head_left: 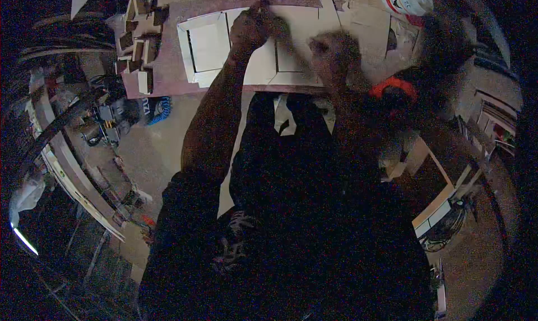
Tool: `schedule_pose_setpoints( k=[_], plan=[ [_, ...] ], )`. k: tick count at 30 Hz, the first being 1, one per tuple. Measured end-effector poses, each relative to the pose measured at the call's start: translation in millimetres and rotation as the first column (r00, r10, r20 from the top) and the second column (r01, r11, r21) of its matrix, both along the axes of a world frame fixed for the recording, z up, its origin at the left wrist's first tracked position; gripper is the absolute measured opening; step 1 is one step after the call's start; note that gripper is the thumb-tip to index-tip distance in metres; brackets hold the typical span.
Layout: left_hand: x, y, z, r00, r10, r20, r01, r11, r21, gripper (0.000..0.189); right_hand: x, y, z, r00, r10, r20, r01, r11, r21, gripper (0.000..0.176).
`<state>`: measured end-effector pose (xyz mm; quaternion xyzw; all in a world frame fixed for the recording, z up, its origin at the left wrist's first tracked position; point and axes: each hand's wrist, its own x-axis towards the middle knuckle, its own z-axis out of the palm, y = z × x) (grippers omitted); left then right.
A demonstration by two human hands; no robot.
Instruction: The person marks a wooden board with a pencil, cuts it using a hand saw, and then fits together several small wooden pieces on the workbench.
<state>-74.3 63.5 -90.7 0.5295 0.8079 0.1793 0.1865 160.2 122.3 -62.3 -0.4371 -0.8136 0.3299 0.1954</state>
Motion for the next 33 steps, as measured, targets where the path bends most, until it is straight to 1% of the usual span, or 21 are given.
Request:
schedule_pose_setpoints(
  k=[1,2,4,5,6,7,10,12,14,16,18,19,21,22,24,25,26,28,30,31,33],
  plan=[
    [-1,0,-1,1.0,-0.009,0.007,0.009,1.0,0.015,0.041,9,-6,16,0.987,0.051,0.152,-0.054,0.998,0.016,0.018],
    [-2,0,-5,1.0,-0.017,0.014,0.016,0.999,0.027,0.04,10,-7,46,0.948,0.11,0.299,-0.081,0.991,-0.108,0.018],
    [-4,0,-9,0.998,-0.056,-0.02,0.058,0.994,0.094,0.039,16,-22,59,0.911,0.135,0.391,-0.102,0.989,-0.104,0.02],
    [-4,-1,-10,0.994,-0.088,-0.063,0.097,0.984,0.149,0.039,22,-37,50,0.935,0.089,0.343,-0.105,0.994,0.028,0.021],
    [-5,0,-14,0.987,-0.119,-0.107,0.139,0.969,0.203,0.039,21,-47,55,0.951,0.071,0.301,-0.101,0.991,0.086,0.022],
    [-9,-3,-21,0.986,-0.125,-0.11,0.153,0.945,0.289,0.053,17,-54,69,0.964,0.054,0.259,-0.094,0.985,0.144,0.023],
    [-17,-2,-24,0.943,-0.218,-0.251,0.248,0.964,0.097,0.054,4,-68,90,0.98,0.115,0.159,-0.142,0.976,0.166,0.026],
    [-16,-3,-21,0.953,-0.222,-0.208,0.244,0.966,0.087,0.055,11,-63,67,0.97,0.222,0.096,-0.24,0.931,0.276,0.03],
    [-17,-3,-21,0.96,-0.212,-0.183,0.227,0.972,0.063,0.056,17,-63,38,0.951,0.269,0.151,-0.297,0.931,0.212,0.032],
    [-19,-3,-26,0.966,-0.192,-0.171,0.198,0.98,0.023,0.057,17,-67,28,0.939,0.299,0.17,-0.327,0.93,0.168,0.035],
    [-19,-2,-30,0.959,-0.211,-0.187,0.235,0.965,0.117,0.057,14,-68,21,0.939,0.309,0.153,-0.332,0.929,0.162,0.038],
    [-19,-2,-29,0.955,-0.221,-0.196,0.253,0.954,0.161,0.057,10,-68,33,0.943,0.304,0.138,-0.326,0.927,0.186,0.038],
    [-20,-2,-26,0.954,-0.226,-0.196,0.24,0.97,0.046,0.058,7,-70,56,0.949,0.297,0.109,-0.315,0.921,0.23,0.039],
    [-19,-2,-23,0.954,-0.229,-0.196,0.231,0.973,-0.011,0.058,10,-69,47,0.933,0.327,0.149,-0.353,0.911,0.215,0.039],
    [-21,-1,-28,0.965,-0.184,-0.185,0.177,0.983,-0.054,0.058,15,-63,29,0.896,0.382,0.227,-0.425,0.887,0.181,0.039],
    [-23,0,-33,0.971,-0.159,-0.18,0.148,0.986,-0.076,0.058,15,-64,27,0.909,0.36,0.209,-0.399,0.896,0.194,0.038],
    [-23,0,-38,0.98,-0.148,-0.131,0.145,0.989,-0.028,0.058,15,-66,27,0.922,0.338,0.189,-0.373,0.904,0.206,0.038],
    [-12,-1,-20,0.991,-0.129,-0.03,0.131,0.989,0.063,0.058,11,-71,35,0.944,0.294,0.148,-0.322,0.919,0.226,0.036],
    [-9,0,-9,0.997,-0.083,0.005,0.083,0.996,-0.015,0.059,9,-74,39,0.963,0.25,0.106,-0.269,0.932,0.243,0.035],
    [-8,0,-6,0.998,-0.059,0.022,0.061,0.997,-0.055,0.059,9,-74,39,0.96,0.257,0.108,-0.276,0.932,0.233,0.035],
    [-8,0,-8,0.996,-0.084,-0.033,0.083,0.996,-0.009,0.061,9,-73,37,0.956,0.273,0.112,-0.291,0.933,0.212,0.035]
  ],
)
